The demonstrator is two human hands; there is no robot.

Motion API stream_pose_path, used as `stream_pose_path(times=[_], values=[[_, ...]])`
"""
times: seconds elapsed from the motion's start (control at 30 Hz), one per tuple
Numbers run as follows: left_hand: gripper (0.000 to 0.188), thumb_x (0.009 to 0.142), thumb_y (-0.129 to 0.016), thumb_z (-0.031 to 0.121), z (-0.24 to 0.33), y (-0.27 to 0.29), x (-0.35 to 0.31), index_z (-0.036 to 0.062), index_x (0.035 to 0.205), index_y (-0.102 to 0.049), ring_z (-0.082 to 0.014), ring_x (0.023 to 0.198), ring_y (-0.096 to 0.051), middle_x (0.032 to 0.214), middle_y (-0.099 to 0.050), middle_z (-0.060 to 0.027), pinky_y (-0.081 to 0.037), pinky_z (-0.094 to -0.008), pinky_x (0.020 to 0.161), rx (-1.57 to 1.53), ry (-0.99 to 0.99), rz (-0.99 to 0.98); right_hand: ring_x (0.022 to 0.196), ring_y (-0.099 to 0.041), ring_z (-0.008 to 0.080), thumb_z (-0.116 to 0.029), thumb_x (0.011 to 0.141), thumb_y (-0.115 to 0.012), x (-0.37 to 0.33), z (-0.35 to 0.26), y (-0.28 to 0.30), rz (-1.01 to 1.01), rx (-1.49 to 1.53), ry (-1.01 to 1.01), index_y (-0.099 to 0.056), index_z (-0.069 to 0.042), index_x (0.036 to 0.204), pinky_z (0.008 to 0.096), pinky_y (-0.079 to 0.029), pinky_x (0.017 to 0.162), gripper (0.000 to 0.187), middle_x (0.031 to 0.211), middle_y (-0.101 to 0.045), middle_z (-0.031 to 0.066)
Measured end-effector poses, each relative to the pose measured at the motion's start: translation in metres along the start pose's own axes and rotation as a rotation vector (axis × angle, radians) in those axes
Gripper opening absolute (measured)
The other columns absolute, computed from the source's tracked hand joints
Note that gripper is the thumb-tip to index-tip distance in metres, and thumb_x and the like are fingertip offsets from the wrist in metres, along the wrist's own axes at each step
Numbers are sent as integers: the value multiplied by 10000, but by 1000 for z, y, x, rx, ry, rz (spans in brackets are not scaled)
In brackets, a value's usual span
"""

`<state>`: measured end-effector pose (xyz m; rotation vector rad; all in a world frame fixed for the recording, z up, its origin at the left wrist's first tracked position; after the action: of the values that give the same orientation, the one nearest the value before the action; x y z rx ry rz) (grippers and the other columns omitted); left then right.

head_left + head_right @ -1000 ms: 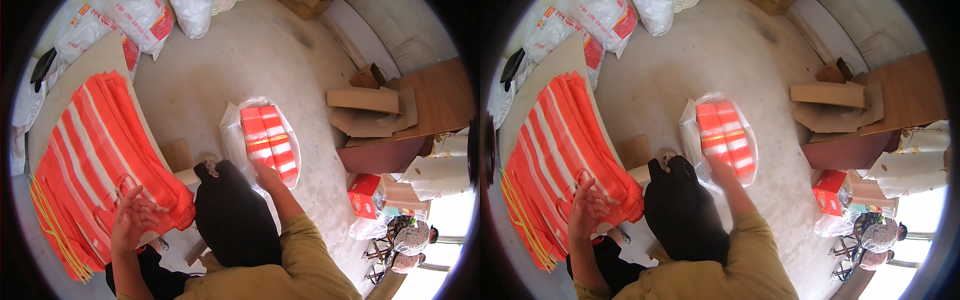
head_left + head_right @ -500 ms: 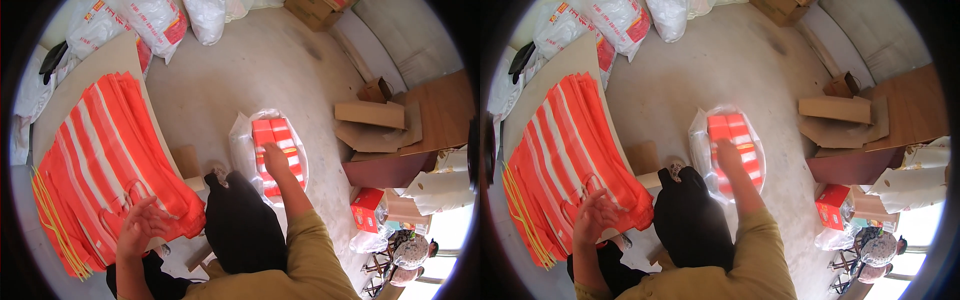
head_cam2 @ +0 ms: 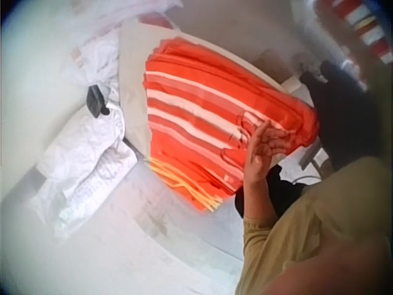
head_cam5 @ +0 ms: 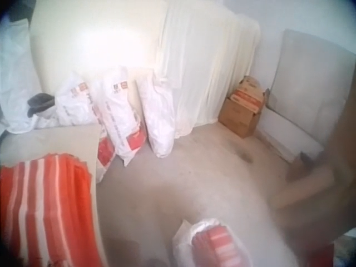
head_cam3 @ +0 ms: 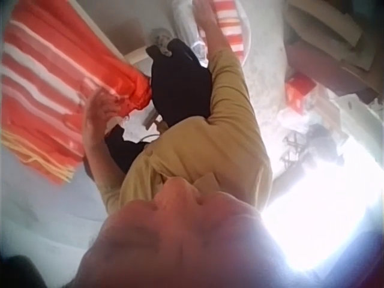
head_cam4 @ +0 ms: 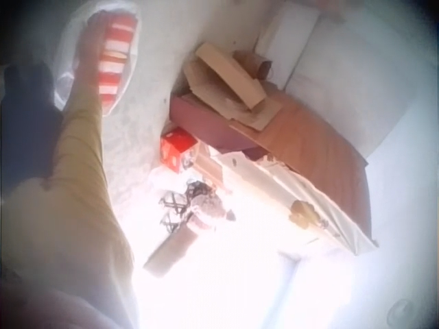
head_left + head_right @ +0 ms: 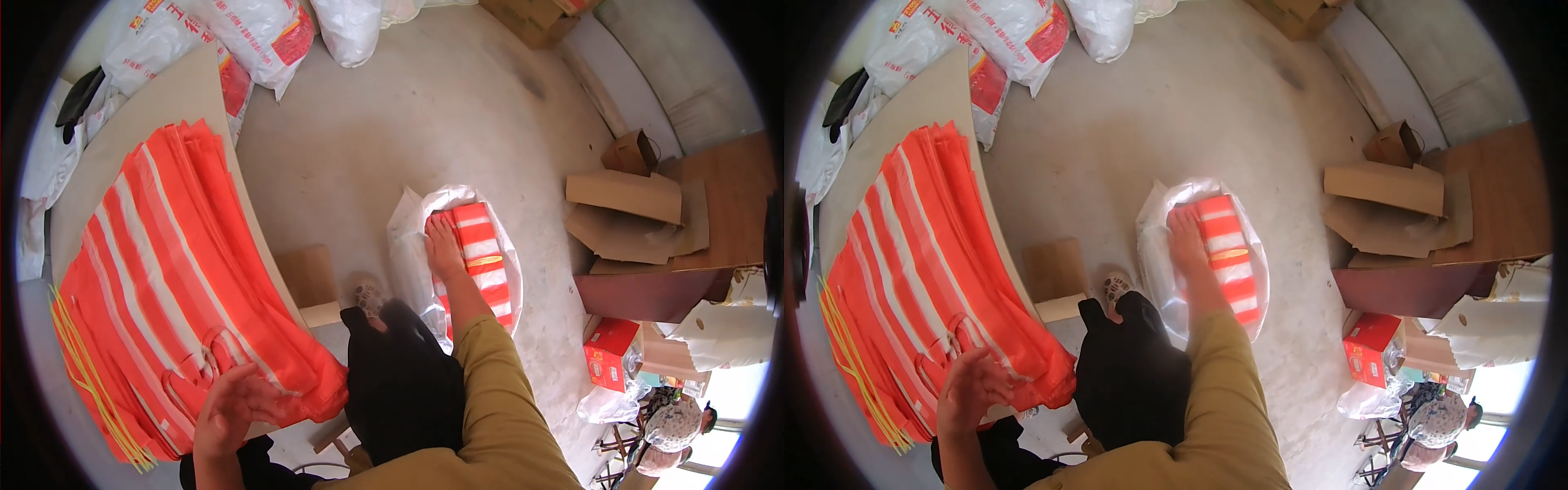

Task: The person folds red and white striped plastic bags on a table, ties them with yellow rubber bands, and places the bundles into a white sack. The process is repeated for multiple bags in a repetitive assembly line manner.

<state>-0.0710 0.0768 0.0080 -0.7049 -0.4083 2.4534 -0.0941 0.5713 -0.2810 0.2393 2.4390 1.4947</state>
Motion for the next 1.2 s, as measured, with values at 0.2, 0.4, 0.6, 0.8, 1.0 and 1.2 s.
stream_pose_path(times=[0.2, 0.4, 0.6, 0.8, 1.0, 1.2], values=[[964, 896, -689, 684, -1, 2, 0, -7, 1516, -428, -348, 1008, -746, 1222, -665, -227, -642, -417, 823, -28, -11, -4, 1552, -268, 370, -356, 1077, -435, 7, -22, 11, -77, -208, -21, -488, 7, 1508, 453, -216, 1278, 566, 1652, -355, 193], [987, 885, -703, 684, 2, 2, 1, 0, 1534, -412, -347, 1075, -721, 1270, -643, -212, -622, -436, 877, -29, -2, -20, 1512, -349, 386, -266, 1058, -514, -13, -18, 39, -23, 148, 21, -547, 11, 1442, 460, -299, 1243, 474, 1595, -438, 203], [1004, 875, -718, 683, 2, 3, -3, 7, 1546, -402, -326, 1120, -705, 1290, -628, -202, -608, -420, 912, -55, -18, -49, 1523, -341, 388, -76, 974, -595, -122, 0, 43, 31, -208, 178, -559, -55, 1428, 462, -347, 1219, 456, 1608, -424, 183], [968, 900, -699, 668, 2, -2, -4, 8, 1545, -405, -311, 1130, -698, 1304, -630, -190, -601, -407, 921, -35, -44, -83, 1616, -59, 375, -180, 1009, -502, -185, 1, 24, -214, -316, 60, -413, -228, 1583, 505, -139, 1294, 583, 1747, -122, 139], [921, 927, -678, 628, 10, -8, -9, 6, 1550, -405, -307, 1165, -681, 1326, -628, -180, -578, -391, 949, -28, -63, -87, 1623, -5, 363, -170, 1018, -446, -170, -23, 37, -393, -336, -37, -364, -238, 1617, 495, -112, 1301, 608, 1758, -70, 129], [857, 955, -668, 566, 11, -2, -14, 15, 1557, -406, -295, 1206, -661, 1335, -632, -126, -528, -401, 1018, 2, -55, -129, 1539, -272, 471, -33, 874, -563, -176, 11, 13, -62, -291, 177, -538, -111, 1474, 560, -236, 1267, 606, 1649, -319, 252]])
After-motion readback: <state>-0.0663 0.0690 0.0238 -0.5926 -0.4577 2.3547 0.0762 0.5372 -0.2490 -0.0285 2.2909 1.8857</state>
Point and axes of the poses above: each hand's wrist, its own x-axis towards the middle knuckle, its own y-axis out of the back of the hand, z = x × y, the point moved 4 cm from there along x, towards the middle knuckle
